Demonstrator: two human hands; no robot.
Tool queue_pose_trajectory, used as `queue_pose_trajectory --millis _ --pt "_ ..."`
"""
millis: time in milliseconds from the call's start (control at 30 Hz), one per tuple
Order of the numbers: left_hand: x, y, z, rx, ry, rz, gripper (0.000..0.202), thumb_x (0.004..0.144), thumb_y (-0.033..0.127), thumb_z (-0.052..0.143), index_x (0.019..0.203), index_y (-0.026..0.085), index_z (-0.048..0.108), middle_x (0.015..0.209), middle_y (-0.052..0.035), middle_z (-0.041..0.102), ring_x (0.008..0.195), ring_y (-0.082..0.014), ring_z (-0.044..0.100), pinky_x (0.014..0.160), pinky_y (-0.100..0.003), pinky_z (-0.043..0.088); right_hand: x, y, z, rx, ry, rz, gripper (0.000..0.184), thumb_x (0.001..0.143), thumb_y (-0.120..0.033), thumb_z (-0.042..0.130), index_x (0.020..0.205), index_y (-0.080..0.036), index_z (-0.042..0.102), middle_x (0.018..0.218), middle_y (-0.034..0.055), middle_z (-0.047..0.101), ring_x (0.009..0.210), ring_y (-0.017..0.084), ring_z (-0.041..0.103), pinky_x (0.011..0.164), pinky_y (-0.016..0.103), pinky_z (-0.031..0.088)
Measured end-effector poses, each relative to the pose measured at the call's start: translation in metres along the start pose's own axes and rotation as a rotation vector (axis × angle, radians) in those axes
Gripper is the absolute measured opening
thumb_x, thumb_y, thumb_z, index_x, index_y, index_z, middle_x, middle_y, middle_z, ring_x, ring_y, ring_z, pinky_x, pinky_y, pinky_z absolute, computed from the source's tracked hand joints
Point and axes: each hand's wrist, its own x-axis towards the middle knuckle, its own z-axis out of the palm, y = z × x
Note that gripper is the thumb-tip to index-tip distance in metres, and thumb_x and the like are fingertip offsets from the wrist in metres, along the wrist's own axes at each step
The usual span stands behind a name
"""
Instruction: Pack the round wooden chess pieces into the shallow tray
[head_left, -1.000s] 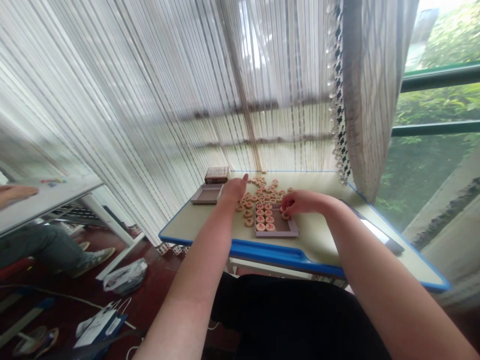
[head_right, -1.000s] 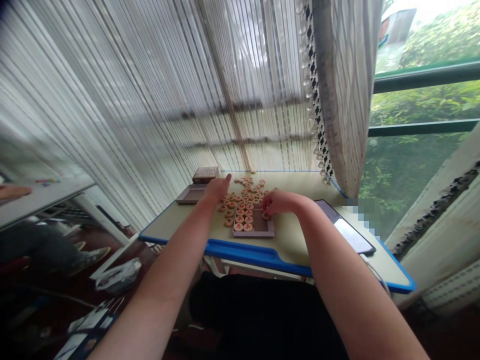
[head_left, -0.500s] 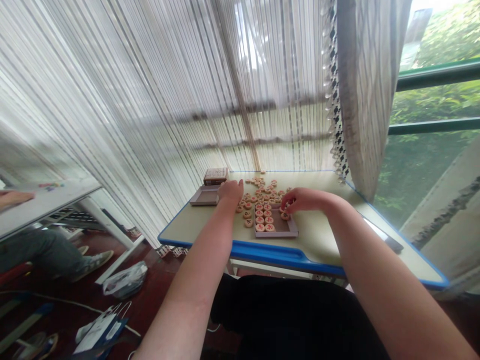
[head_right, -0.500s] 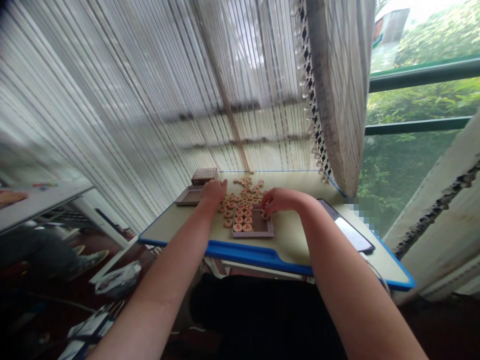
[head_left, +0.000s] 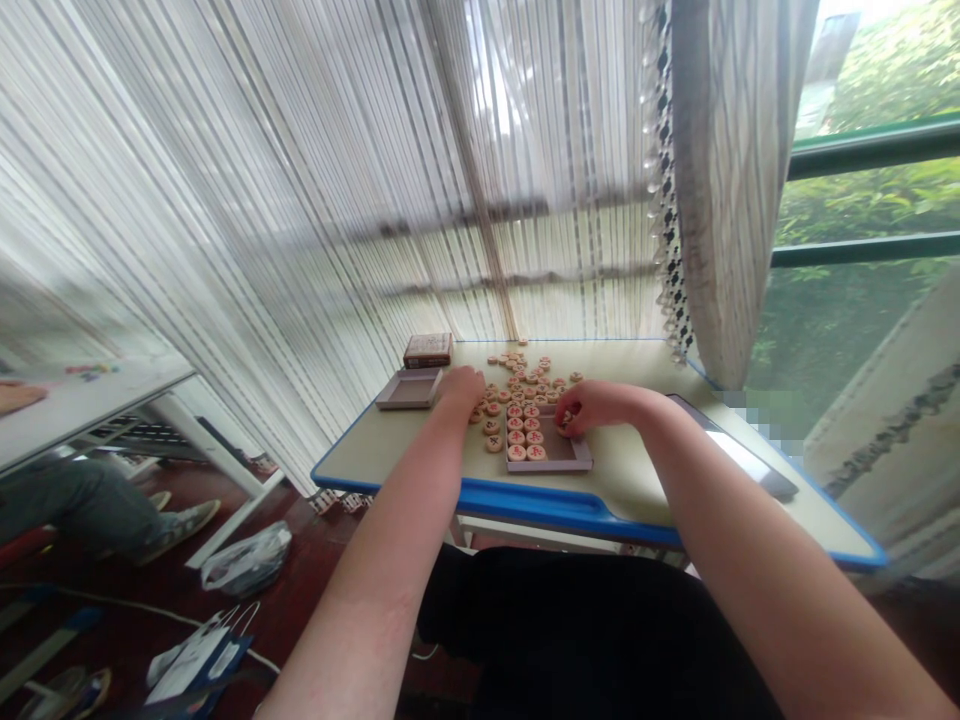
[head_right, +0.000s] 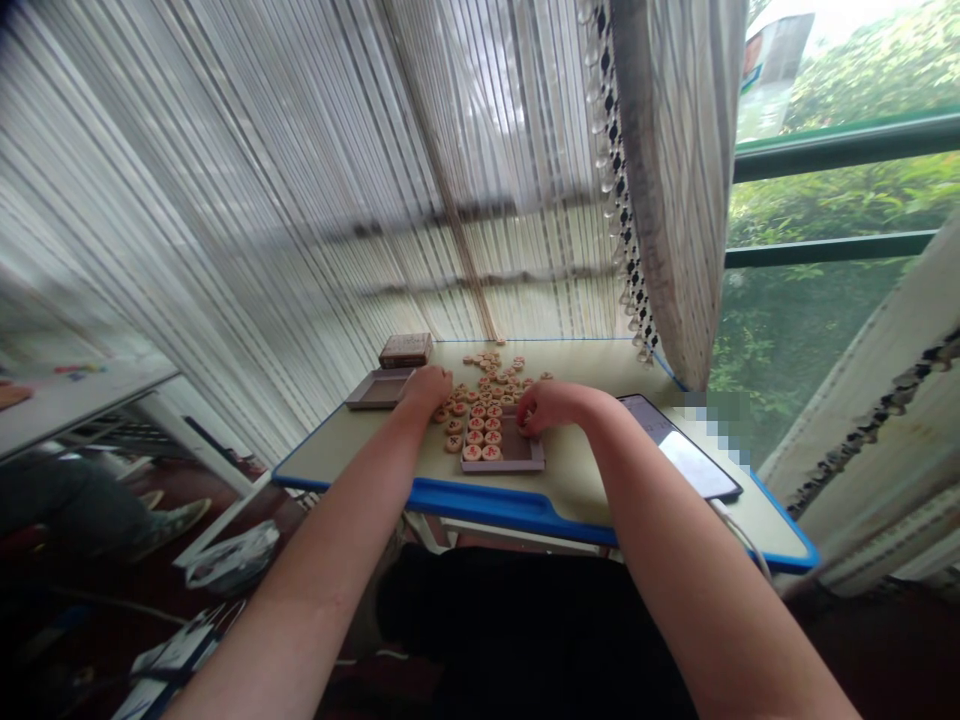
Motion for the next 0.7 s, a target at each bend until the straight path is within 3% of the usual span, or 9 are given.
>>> queue_pose_trajectory --millis 267,400,533,600,700 --pt "-0.002 0.002 -0.003 0.002 -0.025 0.015 0.043 0.084 0.037 0.032 0.101 0.012 0.063 0.105 -0.0179 0.062 0.102 -0.0242 0.057 0.085 -0.032 0.042 -0.004 -0.005 -0.002 -0.039 0.020 0.005 0.031 0.061 -0.033 0.063 0.090 -0.024 0.068 0.080 0.0018 0.065 0.074 0.019 0.057 0.060 0.026 0.039" --pt "-0.002 0.002 -0.001 -0.046 -0.017 0.037 0.042 0.082 0.042 0.036 0.099 0.015 0.064 0.105 -0.0156 0.063 0.097 -0.0232 0.059 0.082 -0.031 0.043 -0.003 -0.006 -0.003 0.003 0.065 0.077 0.038 0.060 -0.037 0.065 0.096 -0.024 0.066 0.086 0.0033 0.065 0.076 0.019 0.057 0.061 0.025 0.040" --pt "0.001 -0.001 0.004 -0.107 0.028 0.068 0.035 0.080 0.037 0.041 0.092 0.016 0.066 0.097 -0.0138 0.066 0.092 -0.0224 0.060 0.078 -0.029 0.045 0.005 0.007 -0.005 0.036 0.297 0.186 0.036 0.073 -0.039 0.054 0.104 -0.023 0.061 0.094 0.0056 0.064 0.074 0.017 0.058 0.063 0.025 0.041" --pt "0.004 -0.002 0.006 -0.148 0.050 0.089 0.029 0.078 0.030 0.044 0.090 0.017 0.067 0.094 -0.0123 0.067 0.090 -0.0215 0.061 0.077 -0.029 0.045 0.008 0.022 -0.007 -0.032 0.444 0.297 0.035 0.077 -0.031 0.048 0.109 -0.021 0.058 0.098 0.0087 0.063 0.077 0.019 0.058 0.064 0.026 0.041" --pt "0.008 -0.005 0.009 -0.230 0.048 0.097 0.025 0.073 0.020 0.048 0.089 0.019 0.068 0.093 -0.0091 0.068 0.088 -0.0194 0.062 0.077 -0.027 0.045 0.010 0.047 -0.010 -0.141 0.540 0.528 0.045 0.072 -0.016 0.050 0.116 -0.015 0.053 0.110 0.0168 0.056 0.089 0.025 0.057 0.068 0.029 0.042"
